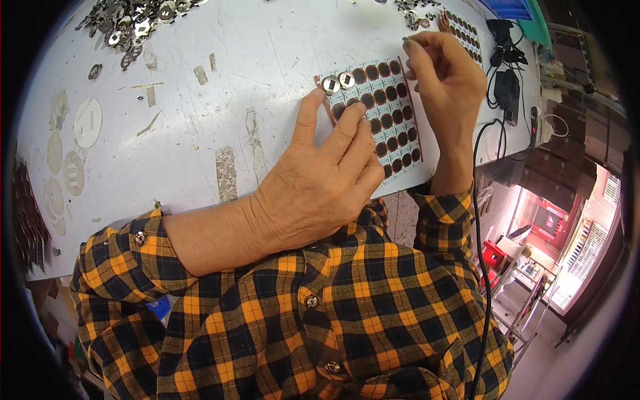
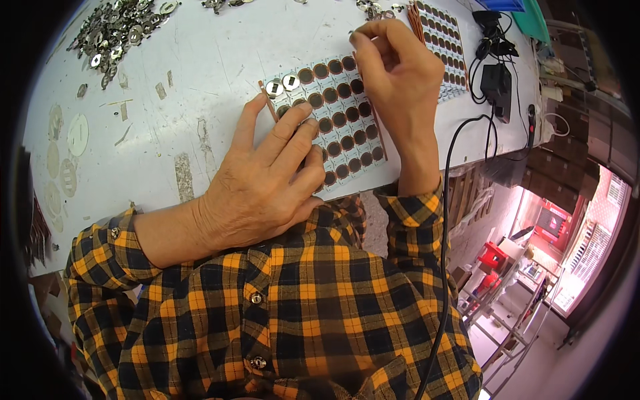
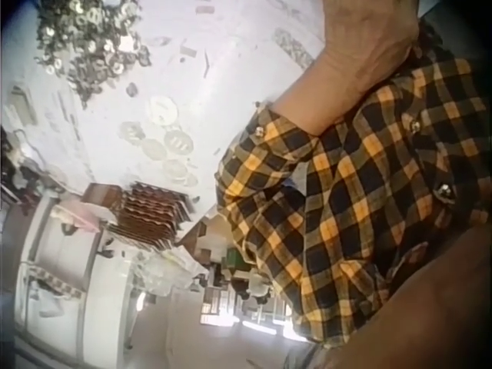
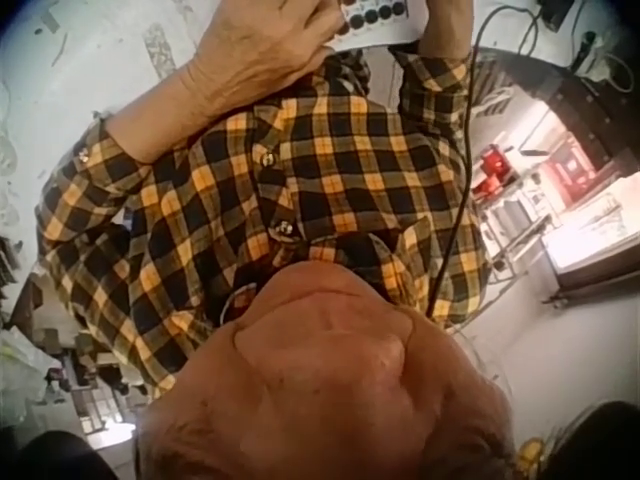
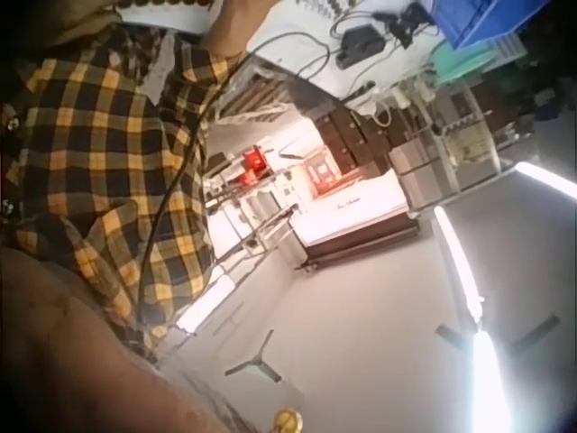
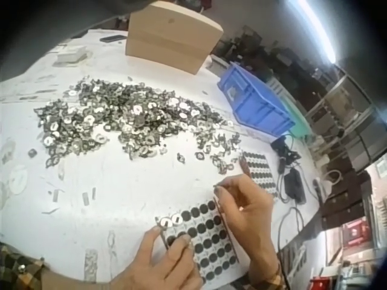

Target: Assembling small metal components into a grid tray.

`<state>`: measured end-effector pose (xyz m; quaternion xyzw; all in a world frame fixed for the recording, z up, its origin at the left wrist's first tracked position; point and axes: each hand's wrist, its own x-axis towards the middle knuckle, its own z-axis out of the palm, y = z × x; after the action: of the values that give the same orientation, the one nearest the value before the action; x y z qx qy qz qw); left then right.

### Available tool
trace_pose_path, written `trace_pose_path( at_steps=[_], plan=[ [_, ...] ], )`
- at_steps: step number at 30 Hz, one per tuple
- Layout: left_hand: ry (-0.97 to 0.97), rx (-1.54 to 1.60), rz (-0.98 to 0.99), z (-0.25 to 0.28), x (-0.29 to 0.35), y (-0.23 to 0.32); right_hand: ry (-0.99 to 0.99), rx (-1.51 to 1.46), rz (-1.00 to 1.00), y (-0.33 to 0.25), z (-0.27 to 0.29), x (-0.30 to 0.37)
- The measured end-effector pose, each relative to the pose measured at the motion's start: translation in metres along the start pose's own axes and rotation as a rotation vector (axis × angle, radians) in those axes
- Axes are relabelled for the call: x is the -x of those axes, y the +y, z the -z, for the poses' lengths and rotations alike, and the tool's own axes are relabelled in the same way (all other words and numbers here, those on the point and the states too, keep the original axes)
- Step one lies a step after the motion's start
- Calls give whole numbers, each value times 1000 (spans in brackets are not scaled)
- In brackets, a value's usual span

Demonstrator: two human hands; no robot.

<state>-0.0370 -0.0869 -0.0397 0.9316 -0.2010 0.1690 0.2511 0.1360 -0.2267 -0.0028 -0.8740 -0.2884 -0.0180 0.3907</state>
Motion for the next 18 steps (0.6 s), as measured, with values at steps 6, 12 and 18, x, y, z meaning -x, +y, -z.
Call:
trace_pose_path(
  at_steps=[6,12,18],
  plan=[
    [12,-2,10,1,0,1,-195,-255,-8,-9,5,19],
    [23,6,11,-2,0,1,-161,-367,-84,-15,-15,29],
    [21,25,7,1,-1,1,-174,-255,34,-13,-18,29]
  ],
)
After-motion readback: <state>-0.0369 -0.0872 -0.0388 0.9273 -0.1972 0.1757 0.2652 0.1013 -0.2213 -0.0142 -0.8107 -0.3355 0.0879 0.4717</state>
